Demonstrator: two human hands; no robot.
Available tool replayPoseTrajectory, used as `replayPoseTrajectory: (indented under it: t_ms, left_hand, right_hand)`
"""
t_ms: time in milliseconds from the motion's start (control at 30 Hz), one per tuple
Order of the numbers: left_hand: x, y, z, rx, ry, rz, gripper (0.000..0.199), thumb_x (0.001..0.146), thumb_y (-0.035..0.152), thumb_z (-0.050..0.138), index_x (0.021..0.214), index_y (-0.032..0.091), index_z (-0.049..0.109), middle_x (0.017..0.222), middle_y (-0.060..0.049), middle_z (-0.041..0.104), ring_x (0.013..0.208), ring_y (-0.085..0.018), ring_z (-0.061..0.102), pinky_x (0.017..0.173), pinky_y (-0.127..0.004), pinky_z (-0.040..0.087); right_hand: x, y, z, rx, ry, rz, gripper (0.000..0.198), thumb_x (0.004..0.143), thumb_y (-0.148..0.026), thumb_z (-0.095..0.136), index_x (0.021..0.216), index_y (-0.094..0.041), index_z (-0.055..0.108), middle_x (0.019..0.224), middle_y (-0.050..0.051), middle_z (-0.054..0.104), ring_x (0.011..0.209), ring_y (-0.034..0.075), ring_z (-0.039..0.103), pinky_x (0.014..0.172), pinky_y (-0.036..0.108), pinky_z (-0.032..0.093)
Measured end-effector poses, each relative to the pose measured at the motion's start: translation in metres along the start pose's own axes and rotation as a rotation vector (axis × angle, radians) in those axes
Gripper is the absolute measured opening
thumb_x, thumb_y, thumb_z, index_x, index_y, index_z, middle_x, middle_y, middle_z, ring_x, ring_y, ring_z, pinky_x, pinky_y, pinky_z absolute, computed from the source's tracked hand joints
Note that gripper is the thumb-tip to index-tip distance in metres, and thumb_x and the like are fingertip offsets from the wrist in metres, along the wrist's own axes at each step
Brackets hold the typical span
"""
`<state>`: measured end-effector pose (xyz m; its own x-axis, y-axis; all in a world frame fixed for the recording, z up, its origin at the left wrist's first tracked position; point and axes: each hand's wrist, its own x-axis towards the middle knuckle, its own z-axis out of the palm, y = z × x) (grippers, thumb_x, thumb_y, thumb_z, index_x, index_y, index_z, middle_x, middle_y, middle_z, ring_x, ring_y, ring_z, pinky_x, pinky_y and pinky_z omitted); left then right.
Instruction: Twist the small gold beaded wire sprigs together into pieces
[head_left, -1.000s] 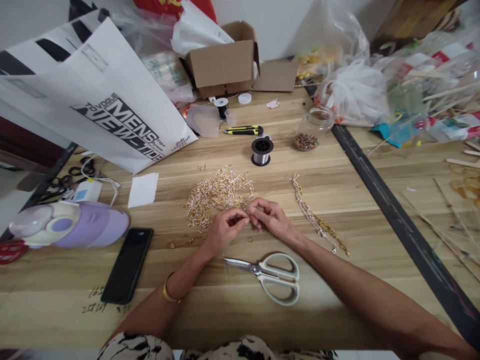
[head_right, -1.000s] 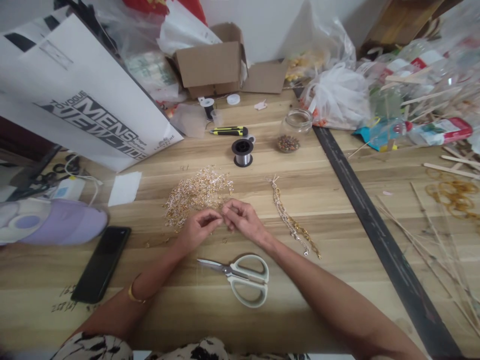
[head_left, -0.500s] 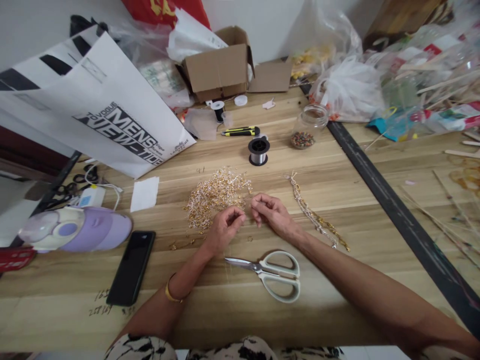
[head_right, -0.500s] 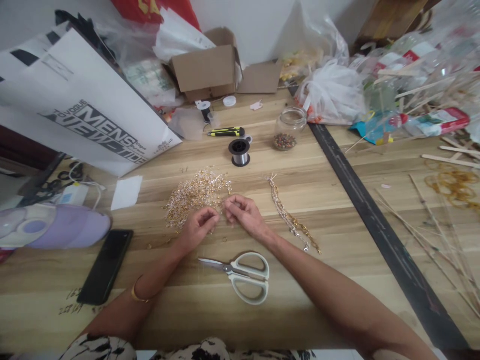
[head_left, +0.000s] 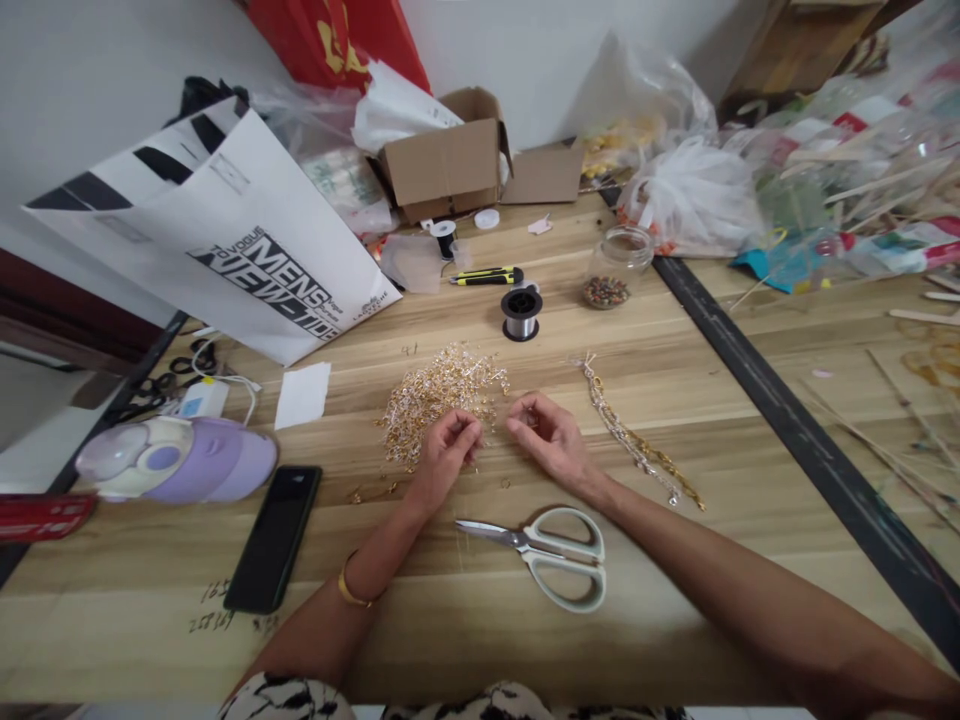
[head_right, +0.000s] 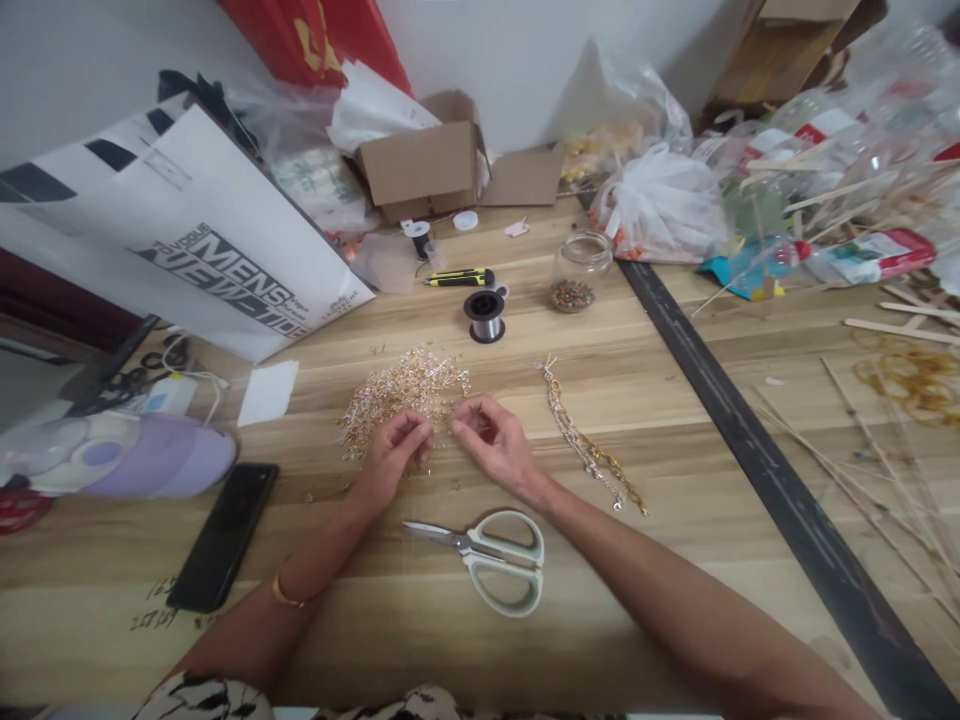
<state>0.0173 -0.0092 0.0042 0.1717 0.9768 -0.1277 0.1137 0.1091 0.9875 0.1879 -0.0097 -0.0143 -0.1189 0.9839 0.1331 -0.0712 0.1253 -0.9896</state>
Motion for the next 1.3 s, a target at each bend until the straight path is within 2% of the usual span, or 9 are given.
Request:
replayPoseTrajectory:
  t_ms: [200, 333, 467, 700, 933, 1000, 1067, 1167, 1300]
  left_hand:
    - [-0.001, 0.0, 0.001, -0.177, 0.002, -0.02, 0.022, 0.08, 0.033, 0.061, 0.072, 0.015, 0.054, 0.061, 0.003, 0.054, 0.052, -0.007, 0.047, 0.05, -0.019, 0.038]
    - [-0.003, -0.005, 0.003, -0.278, -0.075, -0.065, 0.021, 0.08, 0.033, 0.062, 0.073, 0.014, 0.055, 0.063, 0.002, 0.055, 0.052, -0.006, 0.048, 0.049, -0.019, 0.038]
    - [-0.004, -0.007, 0.004, -0.384, -0.149, -0.118, 0.022, 0.079, 0.034, 0.064, 0.074, 0.014, 0.056, 0.062, 0.003, 0.055, 0.05, -0.006, 0.048, 0.047, -0.018, 0.036]
    - [-0.007, -0.005, 0.003, -0.479, -0.249, -0.208, 0.027, 0.07, 0.036, 0.071, 0.076, 0.013, 0.058, 0.059, 0.002, 0.055, 0.049, -0.006, 0.049, 0.046, -0.019, 0.035]
    - [-0.004, -0.014, 0.0, -0.536, -0.303, -0.232, 0.027, 0.072, 0.034, 0.071, 0.084, 0.012, 0.06, 0.063, 0.001, 0.059, 0.051, -0.007, 0.052, 0.048, -0.02, 0.038]
    - [-0.003, -0.014, -0.001, -0.548, -0.307, -0.239, 0.028, 0.071, 0.034, 0.071, 0.084, 0.012, 0.059, 0.063, 0.0, 0.059, 0.051, -0.007, 0.053, 0.048, -0.02, 0.038]
    - [-0.003, -0.013, -0.001, -0.56, -0.316, -0.25, 0.029, 0.071, 0.034, 0.072, 0.086, 0.012, 0.06, 0.064, 0.0, 0.059, 0.052, -0.008, 0.053, 0.048, -0.02, 0.038]
    - [-0.004, -0.012, -0.002, -0.57, -0.323, -0.245, 0.029, 0.071, 0.034, 0.072, 0.087, 0.013, 0.06, 0.067, -0.001, 0.06, 0.055, -0.008, 0.054, 0.048, -0.02, 0.038]
    - [-0.004, -0.011, -0.004, -0.516, -0.329, -0.205, 0.026, 0.075, 0.036, 0.068, 0.082, 0.012, 0.06, 0.067, 0.0, 0.059, 0.054, -0.007, 0.052, 0.051, -0.02, 0.039]
  right_hand:
    - [-0.001, 0.002, 0.005, -0.004, -0.073, 0.007, 0.024, 0.08, -0.037, 0.064, 0.089, -0.016, 0.064, 0.071, 0.001, 0.058, 0.063, 0.012, 0.052, 0.055, 0.024, 0.041]
    - [-0.004, 0.0, 0.01, 0.076, -0.093, 0.011, 0.023, 0.079, -0.036, 0.066, 0.091, -0.016, 0.065, 0.068, 0.0, 0.059, 0.06, 0.012, 0.054, 0.055, 0.024, 0.044]
    - [-0.007, -0.005, 0.012, 0.121, -0.141, -0.065, 0.019, 0.083, -0.031, 0.063, 0.095, -0.017, 0.064, 0.074, 0.002, 0.063, 0.066, 0.013, 0.06, 0.062, 0.027, 0.048]
    - [-0.006, -0.006, 0.007, -0.118, -0.119, -0.276, 0.012, 0.086, -0.026, 0.061, 0.091, -0.02, 0.069, 0.081, 0.005, 0.064, 0.078, 0.016, 0.06, 0.071, 0.03, 0.048]
    - [-0.002, -0.007, 0.004, -0.236, -0.184, -0.216, 0.014, 0.087, -0.029, 0.059, 0.091, -0.021, 0.069, 0.103, 0.01, 0.06, 0.099, 0.02, 0.058, 0.069, 0.028, 0.05]
    - [-0.001, -0.011, 0.006, -0.143, -0.229, -0.163, 0.015, 0.087, -0.031, 0.058, 0.091, -0.02, 0.068, 0.106, 0.01, 0.062, 0.095, 0.019, 0.061, 0.073, 0.031, 0.052]
    - [-0.001, -0.015, 0.01, 0.012, -0.278, -0.086, 0.016, 0.088, -0.032, 0.058, 0.092, -0.018, 0.065, 0.103, 0.009, 0.064, 0.075, 0.015, 0.065, 0.069, 0.032, 0.054]
    - [-0.001, -0.018, 0.016, 0.152, -0.342, -0.001, 0.016, 0.088, -0.031, 0.057, 0.094, -0.017, 0.062, 0.076, 0.004, 0.065, 0.06, 0.015, 0.065, 0.059, 0.032, 0.054]
    - [0.0, -0.013, 0.018, 0.108, -0.247, -0.049, 0.013, 0.085, -0.029, 0.061, 0.087, -0.017, 0.063, 0.074, 0.003, 0.062, 0.056, 0.012, 0.061, 0.052, 0.026, 0.048]
